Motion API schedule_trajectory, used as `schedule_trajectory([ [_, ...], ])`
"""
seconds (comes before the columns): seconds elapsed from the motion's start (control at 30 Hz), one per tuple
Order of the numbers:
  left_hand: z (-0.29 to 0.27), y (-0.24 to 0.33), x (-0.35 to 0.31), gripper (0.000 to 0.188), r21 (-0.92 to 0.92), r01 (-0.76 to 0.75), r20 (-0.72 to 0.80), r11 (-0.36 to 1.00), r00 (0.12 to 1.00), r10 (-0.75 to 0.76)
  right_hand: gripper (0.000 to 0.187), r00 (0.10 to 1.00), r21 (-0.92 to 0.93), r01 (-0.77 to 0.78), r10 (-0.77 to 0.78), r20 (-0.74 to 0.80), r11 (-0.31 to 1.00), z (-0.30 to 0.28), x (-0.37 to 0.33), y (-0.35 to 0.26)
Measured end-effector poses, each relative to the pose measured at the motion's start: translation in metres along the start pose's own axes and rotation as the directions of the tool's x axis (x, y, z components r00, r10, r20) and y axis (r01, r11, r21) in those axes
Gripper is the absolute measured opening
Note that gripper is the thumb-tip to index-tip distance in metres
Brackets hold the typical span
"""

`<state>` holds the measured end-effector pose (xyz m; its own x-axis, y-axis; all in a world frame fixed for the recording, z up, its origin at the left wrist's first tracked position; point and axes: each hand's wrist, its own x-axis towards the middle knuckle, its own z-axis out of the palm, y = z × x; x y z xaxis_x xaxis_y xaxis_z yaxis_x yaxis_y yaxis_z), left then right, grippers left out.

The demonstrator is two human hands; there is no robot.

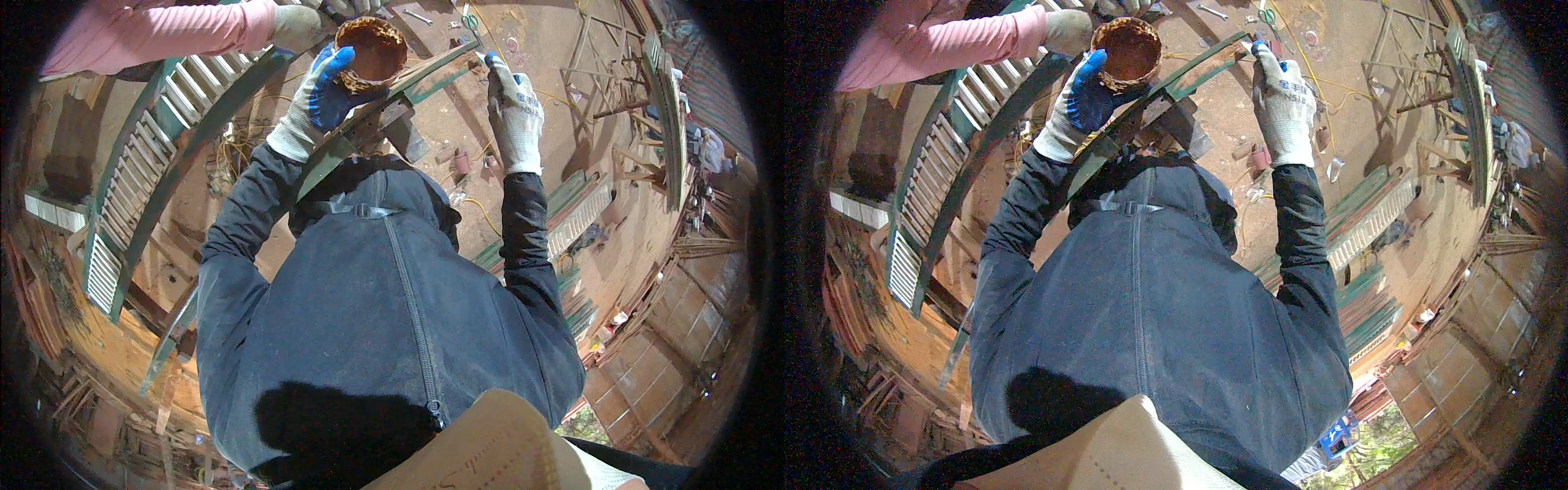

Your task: The person applies a brown paste into the joints of a wooden slatted frame using a small brush. They hold a container of paste in one hand and repeatedly dip the brush to fill gaps between the slats.

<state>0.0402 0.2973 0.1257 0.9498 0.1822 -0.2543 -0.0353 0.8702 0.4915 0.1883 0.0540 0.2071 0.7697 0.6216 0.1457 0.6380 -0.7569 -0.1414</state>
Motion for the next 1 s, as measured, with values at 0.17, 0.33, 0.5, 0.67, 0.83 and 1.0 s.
schedule_trajectory([
  [0.17, -0.008, -0.004, 0.001, 0.047, -0.006, -0.005, 0.004, 1.000, 1.000, 0.005, 0.025, 0.996, -0.095, 0.057, -0.050, 0.075, 0.994, 0.004, -0.013, -0.007],
  [0.33, -0.007, -0.002, 0.000, 0.049, 0.019, -0.018, 0.018, 1.000, 1.000, 0.018, 0.030, 0.996, 0.153, 0.010, -0.024, 0.086, 0.988, -0.008, -0.015, -0.004],
  [0.5, -0.002, 0.000, 0.000, 0.049, 0.012, -0.009, 0.018, 1.000, 1.000, 0.009, 0.037, 0.974, 0.312, 0.226, -0.205, -0.098, 0.923, 0.016, -0.005, 0.015],
  [0.67, 0.001, -0.002, -0.002, 0.045, 0.042, -0.061, 0.039, 0.997, 0.997, 0.060, 0.039, 0.959, 0.435, 0.281, -0.271, -0.085, 0.856, 0.052, 0.004, 0.057],
  [0.83, -0.028, -0.014, 0.004, 0.044, 0.038, -0.124, 0.079, 0.991, 0.990, 0.121, 0.030, 0.906, 0.349, 0.424, -0.398, -0.147, 0.836, 0.047, 0.018, 0.052],
  [1.0, -0.018, -0.012, 0.003, 0.047, -0.022, -0.071, 0.068, 0.997, 0.995, 0.073, 0.031, 0.901, 0.309, 0.433, -0.405, -0.152, 0.847, 0.047, 0.018, 0.055],
])
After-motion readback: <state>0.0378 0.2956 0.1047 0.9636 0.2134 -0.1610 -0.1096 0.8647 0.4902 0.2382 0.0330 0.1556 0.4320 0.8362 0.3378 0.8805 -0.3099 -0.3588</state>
